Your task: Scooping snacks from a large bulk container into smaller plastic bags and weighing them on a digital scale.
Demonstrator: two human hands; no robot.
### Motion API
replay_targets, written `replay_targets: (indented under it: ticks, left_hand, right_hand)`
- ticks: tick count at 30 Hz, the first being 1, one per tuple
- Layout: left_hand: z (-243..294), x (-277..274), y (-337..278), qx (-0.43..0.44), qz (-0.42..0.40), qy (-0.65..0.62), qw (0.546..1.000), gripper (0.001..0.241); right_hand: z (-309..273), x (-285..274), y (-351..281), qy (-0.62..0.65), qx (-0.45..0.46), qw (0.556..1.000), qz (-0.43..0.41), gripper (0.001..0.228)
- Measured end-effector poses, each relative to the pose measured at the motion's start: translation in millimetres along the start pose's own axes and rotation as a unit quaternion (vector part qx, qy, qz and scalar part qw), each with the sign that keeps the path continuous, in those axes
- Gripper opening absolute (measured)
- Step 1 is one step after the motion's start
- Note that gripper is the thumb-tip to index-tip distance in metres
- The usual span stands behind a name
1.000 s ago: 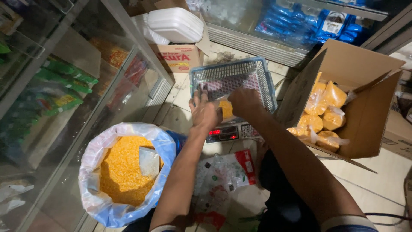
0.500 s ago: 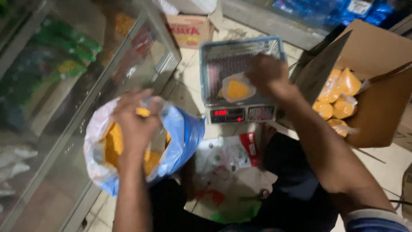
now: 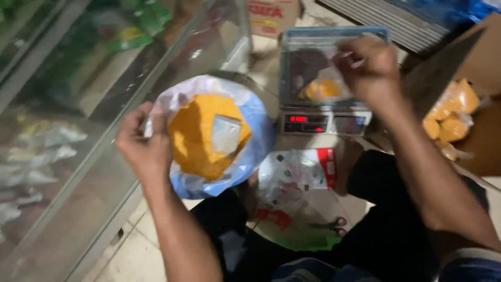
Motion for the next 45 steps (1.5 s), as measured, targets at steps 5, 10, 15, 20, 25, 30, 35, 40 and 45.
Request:
replay_targets:
  ticks: [5,10,15,20,25,30,35,40,45]
  left_hand:
    - [-17.3,-7.3,3.2,-0.026,0.068,-0.048,0.996,0.015]
    - [-29.2,-9.5,8.0,-0.100,0.088,-0.076,0.988,0.013]
    - [-37.0,-36.0,7.6,-0.137,0.124,-0.107,0.977,0.012]
    - [-36.5,-56.0,5.4,-0.132,0.157,-0.175,0.963,0.012]
    - [-34.2,-55.9,4.7,-0.115,0.156,-0.210,0.958,0.013]
    - [-25.1,-52.7,3.5,-0.128,0.150,-0.219,0.955,0.015]
    - [-22.6,-49.0,1.0,-0.139,0.138,-0.223,0.955,0.017]
    - [-23.1,-50.2,4.2,-0.152,0.132,-0.211,0.957,0.018]
    - [-21.8,-53.5,3.9,-0.144,0.141,-0.217,0.955,0.018]
  right_hand:
    - [-64.3,144.5,-5.2,0.202,-0.027,0.978,-0.054,0.017]
    - [-144.3,291.9,-4.8,-0.248,-0.200,0.931,-0.177,0.015]
    - [-86.7,367.7,-32.8,-0.322,-0.100,0.928,-0.157,0.017]
    - [-85.1,383.2,-42.4,-0.244,-0.147,0.934,-0.214,0.024]
    - [-91.1,352.9,-57.9,-0.117,-0.237,0.955,-0.136,0.013]
    - [-63.8,383.6,-56.2,-0.103,0.087,0.893,-0.430,0.022]
    - [-86.5,328.1,-33.7,-0.010,0.140,0.891,-0.431,0.034]
    - [-68.8,335.8,-42.8,-0.016,0.160,0.880,-0.446,0.052]
    - [-72.7,339.4,-54.0,0.061,0.253,0.849,-0.460,0.055]
Point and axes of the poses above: each hand's wrist, its own y-axis towards the middle knuckle, its own x-axis out of the palm, z = x × y, the point moved 8 cm from there along y, towards the middle knuckle, and after that the axes turned 9 degrees about -x, right-handed, at the moved point
